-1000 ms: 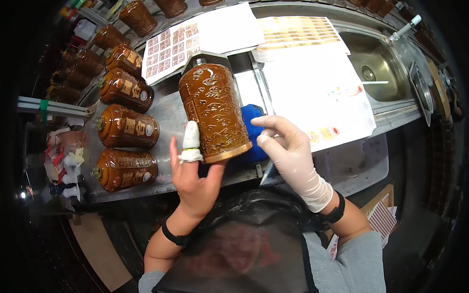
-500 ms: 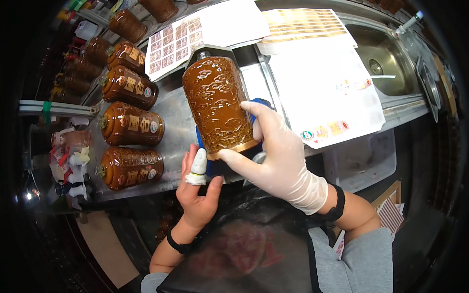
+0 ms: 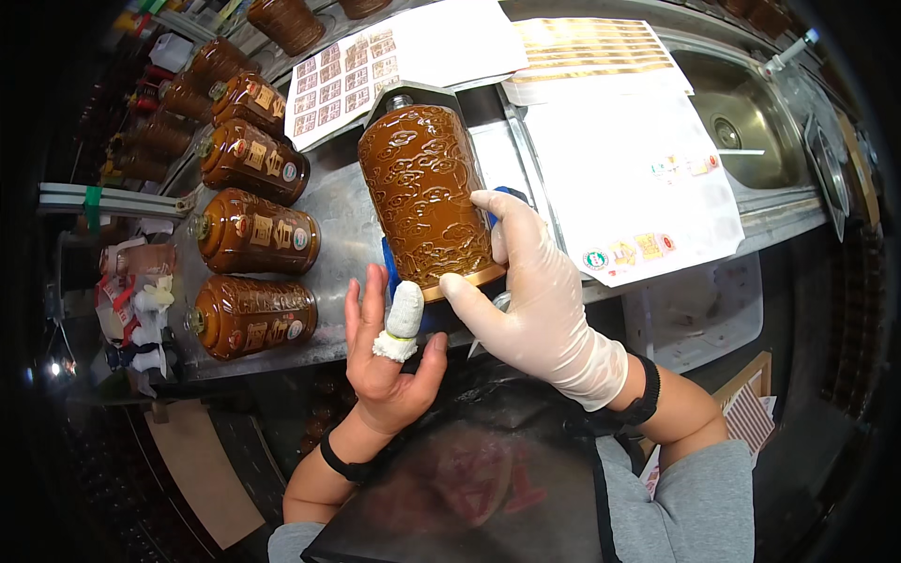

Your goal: Applying decorative and informational labels to ceramic bottles on a factory production line.

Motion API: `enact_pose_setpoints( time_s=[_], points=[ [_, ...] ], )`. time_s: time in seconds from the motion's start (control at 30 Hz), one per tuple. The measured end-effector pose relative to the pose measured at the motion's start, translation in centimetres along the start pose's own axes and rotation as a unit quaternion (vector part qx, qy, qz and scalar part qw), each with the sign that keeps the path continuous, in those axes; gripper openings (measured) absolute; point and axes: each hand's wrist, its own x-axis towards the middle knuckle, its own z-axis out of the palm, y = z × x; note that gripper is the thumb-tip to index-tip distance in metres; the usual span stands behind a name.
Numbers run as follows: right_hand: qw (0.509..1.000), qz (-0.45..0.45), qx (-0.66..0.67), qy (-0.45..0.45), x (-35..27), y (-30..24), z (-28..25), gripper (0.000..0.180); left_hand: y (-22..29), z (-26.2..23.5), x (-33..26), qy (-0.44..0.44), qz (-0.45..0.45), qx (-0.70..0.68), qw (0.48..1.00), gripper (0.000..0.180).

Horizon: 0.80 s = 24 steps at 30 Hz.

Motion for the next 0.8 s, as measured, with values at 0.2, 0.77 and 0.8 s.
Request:
enact_pose_setpoints(
  time_s=[0.2,0.77,0.8],
  points=[
    [0.999,-0.007,0.043,-0.002,-0.1,0.6,-0.1,0.062,0.4,-0.1,0.9,-0.012,0.016,0.01,1.0,0.049],
    [0.998,-0.059,0.027,0.002,0.1,0.8,0.4,0.076,0.4,0.1,-0.1,-0.022,-0.01,-0.008,1.0,0.059],
    [0.998,-0.058,0.018,0.004,0.1,0.9,0.4,0.076,0.5,0.1,0.0,-0.021,-0.009,-0.012,1.0,0.059]
  ],
)
